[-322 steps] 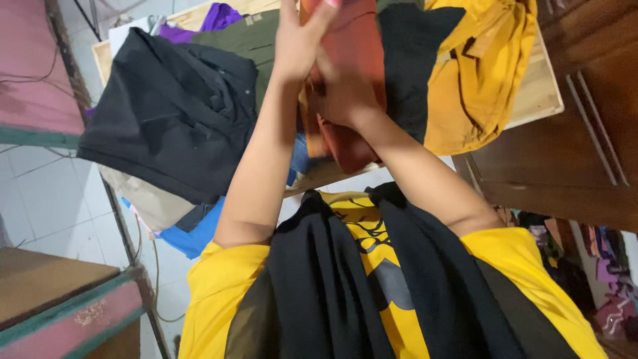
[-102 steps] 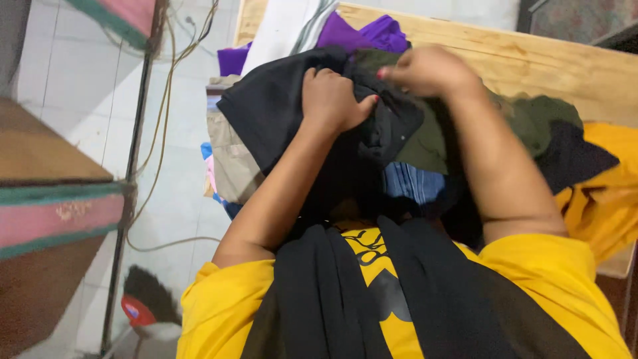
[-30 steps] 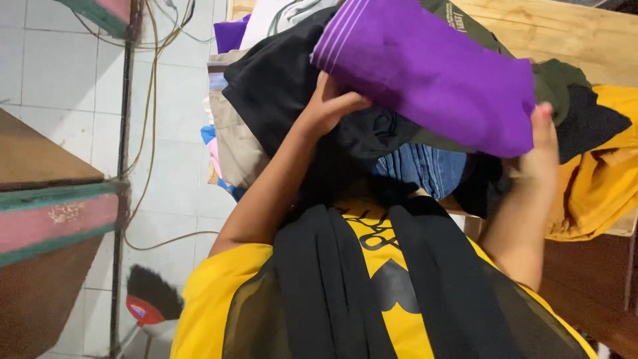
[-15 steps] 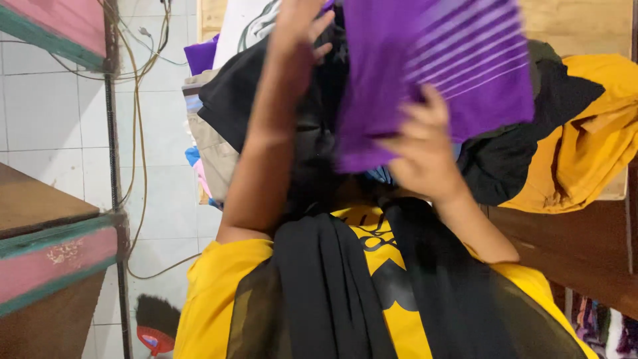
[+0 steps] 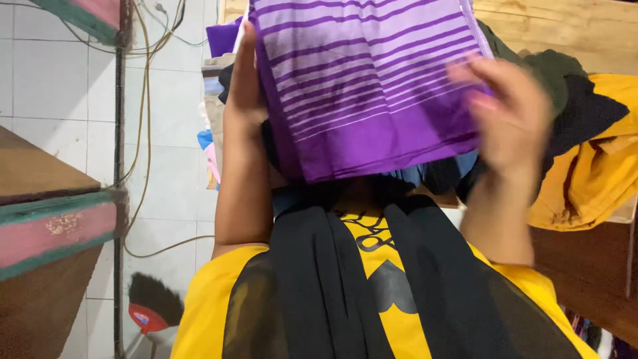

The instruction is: The person folds several garments on a wooden table, including a red cloth, a purple striped cloth, a white cloth, and two pairs of jeans. After folding each item, the person places it into a wooden wardrobe.

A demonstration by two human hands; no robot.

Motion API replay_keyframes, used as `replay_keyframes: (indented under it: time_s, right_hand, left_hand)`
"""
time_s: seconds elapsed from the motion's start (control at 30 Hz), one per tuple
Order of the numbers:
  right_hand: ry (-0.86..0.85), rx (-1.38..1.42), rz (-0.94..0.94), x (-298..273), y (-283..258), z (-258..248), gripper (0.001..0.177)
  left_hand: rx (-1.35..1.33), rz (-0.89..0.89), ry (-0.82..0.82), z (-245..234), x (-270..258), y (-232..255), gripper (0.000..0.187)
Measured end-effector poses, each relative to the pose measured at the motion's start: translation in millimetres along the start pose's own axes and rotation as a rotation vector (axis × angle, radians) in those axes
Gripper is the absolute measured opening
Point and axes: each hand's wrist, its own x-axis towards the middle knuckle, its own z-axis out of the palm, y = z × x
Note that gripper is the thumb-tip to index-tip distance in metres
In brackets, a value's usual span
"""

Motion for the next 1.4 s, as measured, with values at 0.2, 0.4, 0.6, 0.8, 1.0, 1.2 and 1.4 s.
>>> replay_keyframes:
  time_s: [0.2, 0.4, 0.6, 0.8, 1.0, 1.2, 1.4]
  right_hand:
    - [-0.335, -1.256, -0.116, 20, 62, 113, 0.081]
    - [-0.594, -1.187, -0.162, 8, 38, 117, 0.106]
    - [-0.615, -1.335, -0.228, 15, 43, 85, 0.071]
    - [-0.439, -0.896, -0.229, 24, 65, 59, 0.033]
    - [0.143, -0.38, 0.121, 26, 58, 53, 0.015]
    - [-0.727, -1.001, -0.628, 29, 25, 102, 0.049]
    - [-0.286, -0.558, -0.272, 83, 41, 99, 0.041]
  left_hand:
    - [0.592, 0.093, 0.257, -59, 24, -13, 0.048]
    - [0.523, 0.263, 0.272, -44, 18, -14, 0.051]
    - [0.45, 0.192, 0.386, -12, 4, -14, 0.088]
    - [0.335, 0.163, 0.331, -30, -9, -24, 0.093]
    - [0.092, 0.096, 0.171, -50, -51, -39, 0.064]
    - [0.428, 0.131, 0.267, 9, -63, -6, 0.072]
    - [1.028, 0.862, 0.156, 50, -3, -70, 0.061]
